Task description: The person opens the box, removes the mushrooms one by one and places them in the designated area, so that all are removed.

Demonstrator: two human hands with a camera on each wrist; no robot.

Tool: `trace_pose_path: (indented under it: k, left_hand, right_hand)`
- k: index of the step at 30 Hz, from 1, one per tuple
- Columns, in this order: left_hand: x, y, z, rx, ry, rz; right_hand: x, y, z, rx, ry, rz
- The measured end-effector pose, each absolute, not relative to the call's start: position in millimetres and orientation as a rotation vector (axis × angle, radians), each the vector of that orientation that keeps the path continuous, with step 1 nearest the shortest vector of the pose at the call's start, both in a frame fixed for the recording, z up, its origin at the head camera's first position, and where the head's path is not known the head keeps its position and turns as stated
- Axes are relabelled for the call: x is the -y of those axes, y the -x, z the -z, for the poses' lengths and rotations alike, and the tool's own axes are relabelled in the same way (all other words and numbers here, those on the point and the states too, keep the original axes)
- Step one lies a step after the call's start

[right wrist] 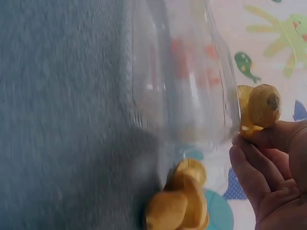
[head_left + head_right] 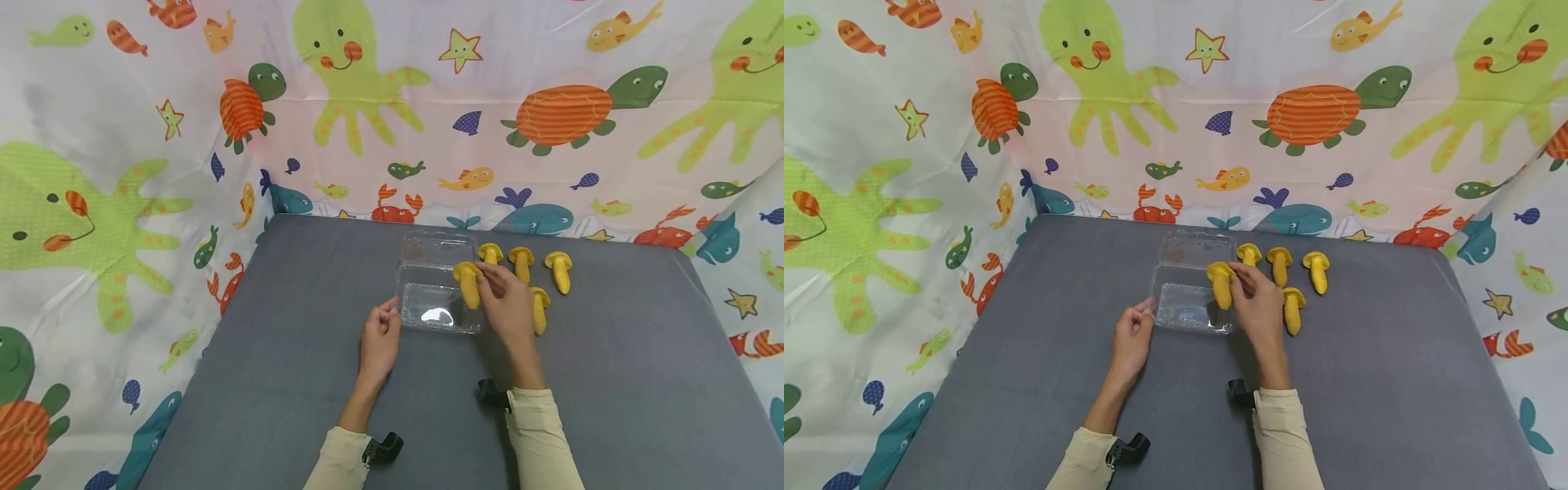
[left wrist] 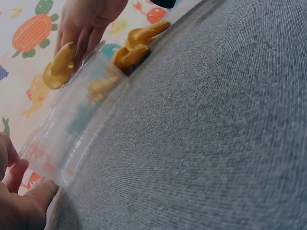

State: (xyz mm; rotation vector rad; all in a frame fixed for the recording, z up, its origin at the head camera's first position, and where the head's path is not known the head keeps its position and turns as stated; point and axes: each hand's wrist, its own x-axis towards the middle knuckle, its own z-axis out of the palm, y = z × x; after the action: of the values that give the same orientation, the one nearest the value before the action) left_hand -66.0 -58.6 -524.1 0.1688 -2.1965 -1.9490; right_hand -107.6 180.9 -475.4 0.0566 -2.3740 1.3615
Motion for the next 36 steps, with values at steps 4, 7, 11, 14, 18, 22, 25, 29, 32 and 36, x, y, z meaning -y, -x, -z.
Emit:
trace_pose_path:
  k: [4, 7, 11, 14, 18, 22, 25, 29, 32, 36]
  left_hand:
    - [58, 66, 524, 2.194, -0.189, 1.945]
    - [56, 65, 524, 2.183, -0.204, 1.944]
    - [54, 64, 524, 2.157, -0.209, 1.944]
    - [54, 64, 526, 2.136, -0.2, 1.936]
    - [54, 64, 527, 2.131, -0.208, 1.921]
    - [54, 63, 528, 2.153, -0.238, 1.911]
    - [54, 63, 529, 2.157, -0.247, 1.907]
    - [54, 62, 529, 2.145, -0.237, 1.903]
    - [53, 62, 528, 2.146, -0.237, 1.894]
    - [53, 61, 526, 2.148, -0.242, 1.887]
  right_hand:
    - [-195, 108, 476, 2.362, 0.016, -1.315]
    - [-206, 108, 478, 2.327, 0.06, -1.295]
    - [-220, 107, 478, 2.269, 0.087, -1.313]
    - [-230, 104, 477, 2.246, 0.116, -1.311]
    - [-242, 102, 476, 2.256, 0.182, -1.265]
    - [-253, 98, 476, 2.264, 0.239, -1.228]
    - [-261, 96, 476, 2.254, 0.282, -1.229]
    - [-274, 92, 479, 2.234, 0.352, -1.213]
    - [-283, 89, 481, 2.23, 0.405, -1.174]
    - [-292, 84, 479, 2.251, 0.504, -1.14]
